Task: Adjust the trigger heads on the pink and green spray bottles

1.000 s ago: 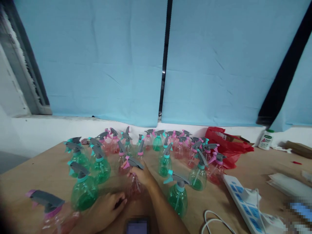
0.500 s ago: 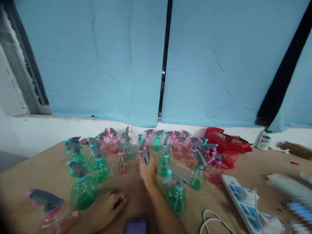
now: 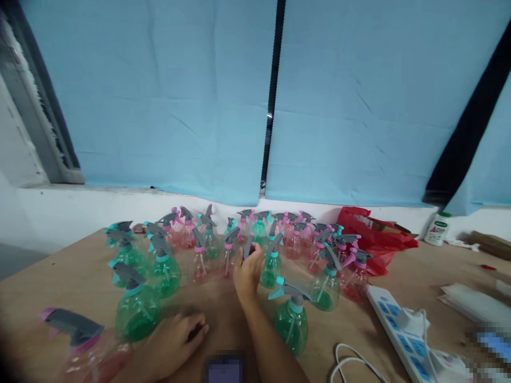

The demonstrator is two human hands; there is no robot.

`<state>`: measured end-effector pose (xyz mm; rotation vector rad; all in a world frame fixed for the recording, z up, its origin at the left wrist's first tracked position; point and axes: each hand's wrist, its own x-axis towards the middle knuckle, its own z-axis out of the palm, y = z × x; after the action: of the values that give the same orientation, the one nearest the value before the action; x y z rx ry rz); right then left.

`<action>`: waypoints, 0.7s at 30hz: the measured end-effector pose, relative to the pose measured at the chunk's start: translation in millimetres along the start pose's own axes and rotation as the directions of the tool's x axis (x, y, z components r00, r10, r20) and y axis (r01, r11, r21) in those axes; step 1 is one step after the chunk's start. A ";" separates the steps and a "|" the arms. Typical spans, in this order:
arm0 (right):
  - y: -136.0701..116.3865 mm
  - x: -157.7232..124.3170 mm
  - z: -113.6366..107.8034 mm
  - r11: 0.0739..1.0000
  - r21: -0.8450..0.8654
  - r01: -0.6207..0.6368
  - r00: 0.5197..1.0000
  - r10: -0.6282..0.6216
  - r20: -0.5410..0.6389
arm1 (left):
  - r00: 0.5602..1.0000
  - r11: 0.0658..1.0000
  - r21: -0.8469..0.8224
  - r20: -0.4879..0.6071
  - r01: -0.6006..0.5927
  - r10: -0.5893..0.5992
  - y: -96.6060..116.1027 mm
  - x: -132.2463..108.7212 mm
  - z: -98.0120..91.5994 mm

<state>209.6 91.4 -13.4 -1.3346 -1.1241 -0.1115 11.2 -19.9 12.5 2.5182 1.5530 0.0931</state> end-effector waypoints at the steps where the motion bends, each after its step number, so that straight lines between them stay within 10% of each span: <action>1: 1.3 -2.5 0.9 0.999 -0.031 0.018 1.000 -0.018 0.007 | 1.000 1.000 0.000 0.001 0.005 -0.005 0.8 -0.3 -1.3; 12: -3.4 -8.2 -0.9 0.995 -0.095 -0.020 0.993 0.031 0.114 | 1.000 1.000 -0.005 -0.005 0.000 0.000 1.3 -1.7 -2.5; 21: -42.0 2.4 -13.9 0.994 0.089 0.061 0.996 -0.055 -0.075 | 1.000 1.000 -0.013 -0.003 -0.023 0.023 1.1 -2.6 -1.9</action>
<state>191.9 68.5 20.2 -1.2084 -1.0945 -0.1485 10.7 -22.5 14.7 2.5280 1.5199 0.1098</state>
